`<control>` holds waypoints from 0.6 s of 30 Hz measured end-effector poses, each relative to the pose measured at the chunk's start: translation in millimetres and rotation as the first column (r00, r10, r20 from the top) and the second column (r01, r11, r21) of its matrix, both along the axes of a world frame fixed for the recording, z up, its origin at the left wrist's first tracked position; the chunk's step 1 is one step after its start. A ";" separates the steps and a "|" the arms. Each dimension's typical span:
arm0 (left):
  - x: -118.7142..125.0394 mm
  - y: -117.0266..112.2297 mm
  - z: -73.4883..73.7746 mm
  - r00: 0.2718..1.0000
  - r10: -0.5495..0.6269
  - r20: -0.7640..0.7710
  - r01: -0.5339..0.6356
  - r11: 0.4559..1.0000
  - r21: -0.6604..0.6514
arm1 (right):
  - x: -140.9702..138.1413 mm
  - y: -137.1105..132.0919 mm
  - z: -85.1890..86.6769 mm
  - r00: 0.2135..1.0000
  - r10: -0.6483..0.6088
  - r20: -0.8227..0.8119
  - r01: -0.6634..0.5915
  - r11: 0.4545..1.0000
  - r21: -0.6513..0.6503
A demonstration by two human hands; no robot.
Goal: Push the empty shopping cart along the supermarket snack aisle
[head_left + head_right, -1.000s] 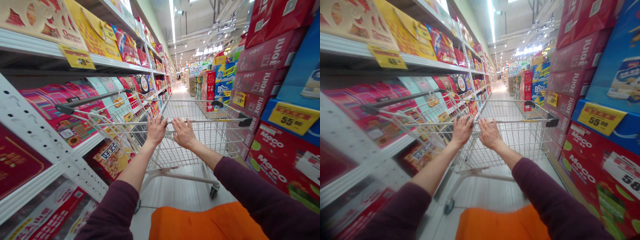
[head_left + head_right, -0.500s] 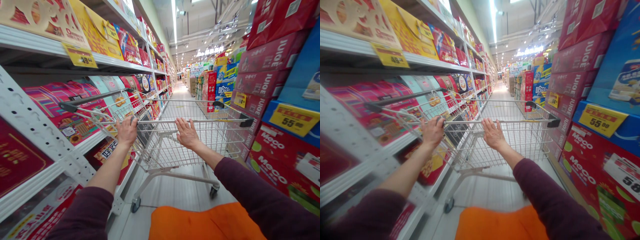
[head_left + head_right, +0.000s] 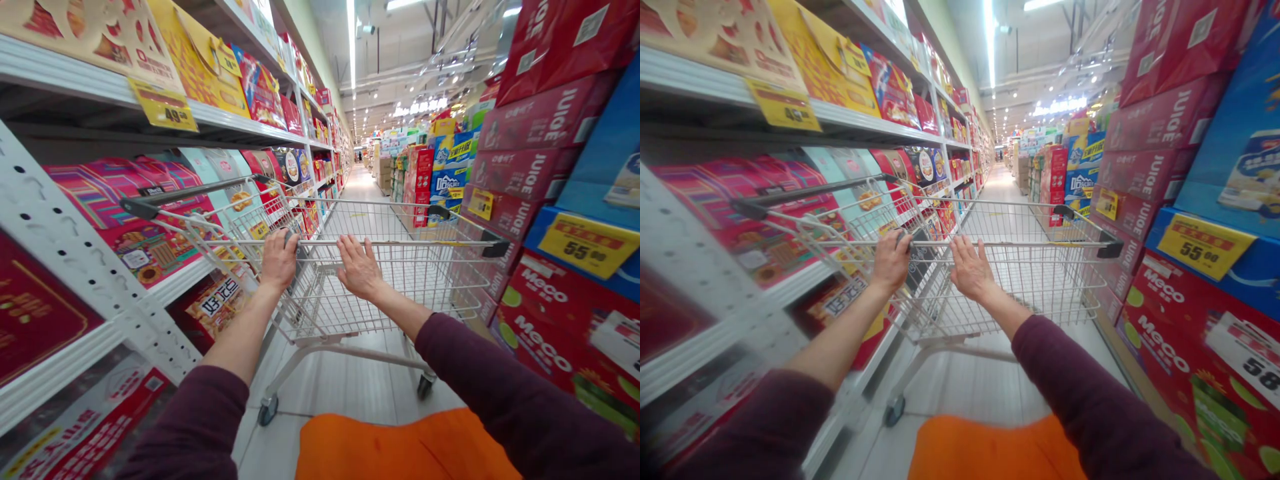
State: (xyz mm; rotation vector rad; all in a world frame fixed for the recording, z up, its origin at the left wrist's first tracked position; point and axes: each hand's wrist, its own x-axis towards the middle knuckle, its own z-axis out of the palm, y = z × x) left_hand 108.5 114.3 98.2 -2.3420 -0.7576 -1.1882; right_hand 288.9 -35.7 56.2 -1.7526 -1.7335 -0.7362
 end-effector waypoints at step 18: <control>80.3 -53.7 -22.2 0.996 -0.077 -0.047 0.077 0.997 0.009 | 26.3 -20.0 -5.0 0.997 -0.061 -0.052 0.061 0.998 0.002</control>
